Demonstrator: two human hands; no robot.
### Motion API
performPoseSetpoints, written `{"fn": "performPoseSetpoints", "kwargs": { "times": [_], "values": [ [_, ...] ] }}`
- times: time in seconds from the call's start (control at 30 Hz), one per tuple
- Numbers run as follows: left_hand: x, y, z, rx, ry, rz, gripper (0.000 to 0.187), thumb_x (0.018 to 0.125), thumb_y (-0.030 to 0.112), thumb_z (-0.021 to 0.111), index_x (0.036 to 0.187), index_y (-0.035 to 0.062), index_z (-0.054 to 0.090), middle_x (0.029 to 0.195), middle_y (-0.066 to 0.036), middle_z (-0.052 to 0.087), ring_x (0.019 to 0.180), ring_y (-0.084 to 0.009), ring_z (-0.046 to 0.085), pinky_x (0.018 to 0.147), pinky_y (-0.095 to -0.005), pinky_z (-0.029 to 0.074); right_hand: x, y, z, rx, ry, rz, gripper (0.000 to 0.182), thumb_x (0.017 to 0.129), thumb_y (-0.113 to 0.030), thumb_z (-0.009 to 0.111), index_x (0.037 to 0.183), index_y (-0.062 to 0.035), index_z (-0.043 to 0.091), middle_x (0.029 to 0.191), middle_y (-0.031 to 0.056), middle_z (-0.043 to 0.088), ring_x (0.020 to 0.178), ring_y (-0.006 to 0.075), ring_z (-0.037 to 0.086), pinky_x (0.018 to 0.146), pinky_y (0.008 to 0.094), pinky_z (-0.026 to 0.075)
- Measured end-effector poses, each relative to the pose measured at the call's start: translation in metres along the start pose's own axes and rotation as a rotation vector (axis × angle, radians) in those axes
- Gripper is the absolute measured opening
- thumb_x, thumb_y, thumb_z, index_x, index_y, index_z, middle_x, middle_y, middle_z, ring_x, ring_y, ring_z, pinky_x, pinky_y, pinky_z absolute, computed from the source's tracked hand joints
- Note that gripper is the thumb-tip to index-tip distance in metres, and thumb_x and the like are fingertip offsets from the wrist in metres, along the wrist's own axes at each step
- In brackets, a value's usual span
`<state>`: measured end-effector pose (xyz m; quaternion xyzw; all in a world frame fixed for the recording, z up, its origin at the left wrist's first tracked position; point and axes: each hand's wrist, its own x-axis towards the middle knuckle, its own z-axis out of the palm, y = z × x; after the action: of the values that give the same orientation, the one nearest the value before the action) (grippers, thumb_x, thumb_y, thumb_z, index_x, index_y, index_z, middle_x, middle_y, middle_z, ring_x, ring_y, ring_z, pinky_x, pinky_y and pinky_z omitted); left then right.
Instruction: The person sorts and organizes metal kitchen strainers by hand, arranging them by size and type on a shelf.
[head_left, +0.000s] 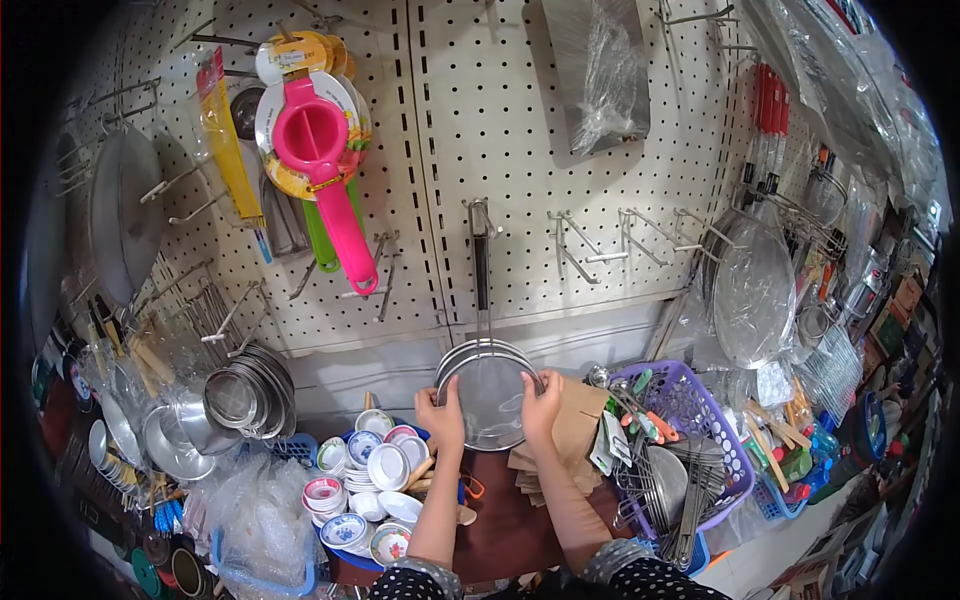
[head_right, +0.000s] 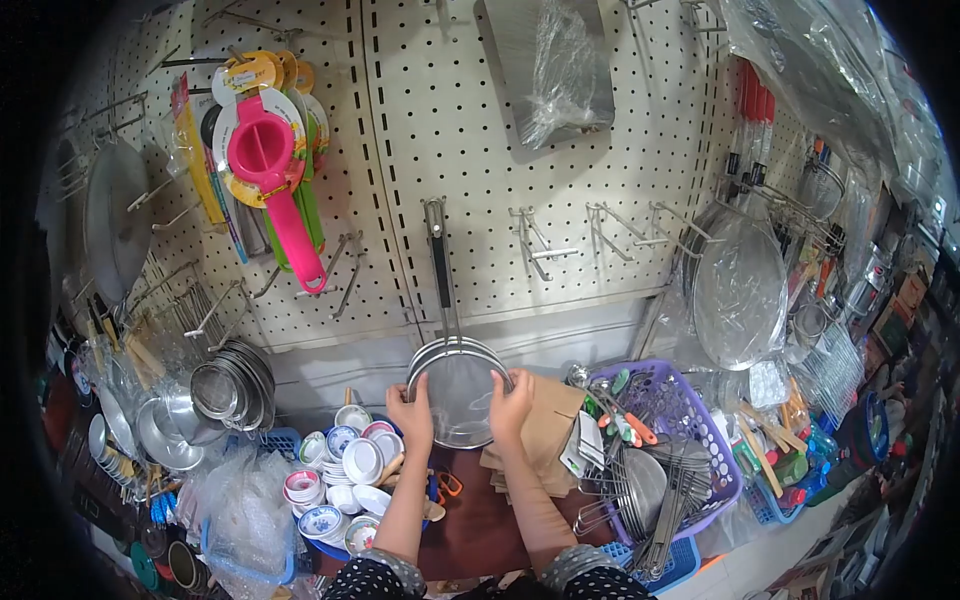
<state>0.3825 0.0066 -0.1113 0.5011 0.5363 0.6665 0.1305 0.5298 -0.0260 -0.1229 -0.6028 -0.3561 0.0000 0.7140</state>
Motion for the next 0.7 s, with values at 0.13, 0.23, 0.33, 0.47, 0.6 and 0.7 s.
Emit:
{"fn": "performPoseSetpoints", "kwargs": {
  "times": [0.13, 0.23, 0.33, 0.47, 0.6, 0.7],
  "values": [
    [0.008, -0.004, 0.013, 0.009, 0.058, 0.019, 0.045, 0.078, 0.028, 0.086, 0.076, -0.0003, 0.051, 0.077, -0.007, 0.045, 0.069, -0.0231, 0.043, 0.065, -0.0369, 0.040, -0.001, 0.010, 0.020, -0.129, 0.079, 0.004, 0.032, 0.088, -0.027, 0.074, 0.096, -0.0014, 0.056, 0.097, 0.0155, 0.057, 0.096, 0.0339, 0.056, 0.086, 0.0431, 0.044],
    [0.005, -0.002, 0.019, -0.009, 0.068, 0.026, 0.043, 0.080, 0.026, 0.084, 0.083, -0.0009, 0.051, 0.084, -0.009, 0.046, 0.075, -0.0231, 0.044, 0.069, -0.0364, 0.040, -0.003, 0.006, 0.027, -0.282, 0.163, 0.003, 0.034, 0.088, -0.034, 0.073, 0.096, -0.0048, 0.057, 0.099, 0.0145, 0.057, 0.100, 0.0352, 0.055, 0.089, 0.0461, 0.041],
    [-0.003, -0.004, 0.020, 0.008, 0.073, 0.036, 0.043, 0.081, 0.025, 0.084, 0.091, -0.0017, 0.051, 0.093, -0.011, 0.046, 0.081, -0.0236, 0.044, 0.072, -0.0346, 0.040, -0.005, 0.000, 0.024, -0.454, 0.194, -0.003, 0.034, 0.088, -0.036, 0.071, 0.098, -0.0075, 0.057, 0.103, 0.0135, 0.057, 0.104, 0.0346, 0.054, 0.089, 0.0471, 0.041],
    [-0.010, -0.008, 0.017, 0.324, 0.115, 0.084, 0.054, 0.082, 0.037, 0.080, 0.109, 0.0010, 0.051, 0.106, -0.013, 0.049, 0.103, -0.0337, 0.047, 0.090, -0.0479, 0.036, -0.007, 0.010, 0.011, -0.450, 0.067, 0.009, 0.029, 0.086, -0.031, 0.071, 0.100, -0.0090, 0.057, 0.108, 0.0124, 0.056, 0.108, 0.0348, 0.052, 0.089, 0.0477, 0.041],
    [-0.017, 0.011, -0.003, 0.286, 0.089, 0.113, 0.055, 0.081, 0.036, 0.079, 0.113, 0.0019, 0.051, 0.112, -0.014, 0.052, 0.109, -0.0374, 0.045, 0.095, -0.0527, 0.032, -0.029, -0.002, -0.016, -0.331, 0.079, -0.024, 0.023, 0.087, -0.019, 0.068, 0.103, -0.0059, 0.057, 0.103, 0.0138, 0.058, 0.106, 0.0357, 0.053, 0.089, 0.0478, 0.041],
    [-0.040, 0.037, -0.024, 0.073, -0.029, 0.099, 0.042, 0.090, 0.021, 0.071, 0.118, 0.0005, 0.048, 0.113, -0.014, 0.052, 0.106, -0.0300, 0.045, 0.096, -0.0422, 0.036, -0.064, -0.030, -0.055, -0.086, -0.004, 0.022, 0.021, 0.088, -0.013, 0.067, 0.104, -0.0036, 0.057, 0.098, 0.0145, 0.058, 0.100, 0.0322, 0.057, 0.086, 0.0422, 0.044]
  ]
}}
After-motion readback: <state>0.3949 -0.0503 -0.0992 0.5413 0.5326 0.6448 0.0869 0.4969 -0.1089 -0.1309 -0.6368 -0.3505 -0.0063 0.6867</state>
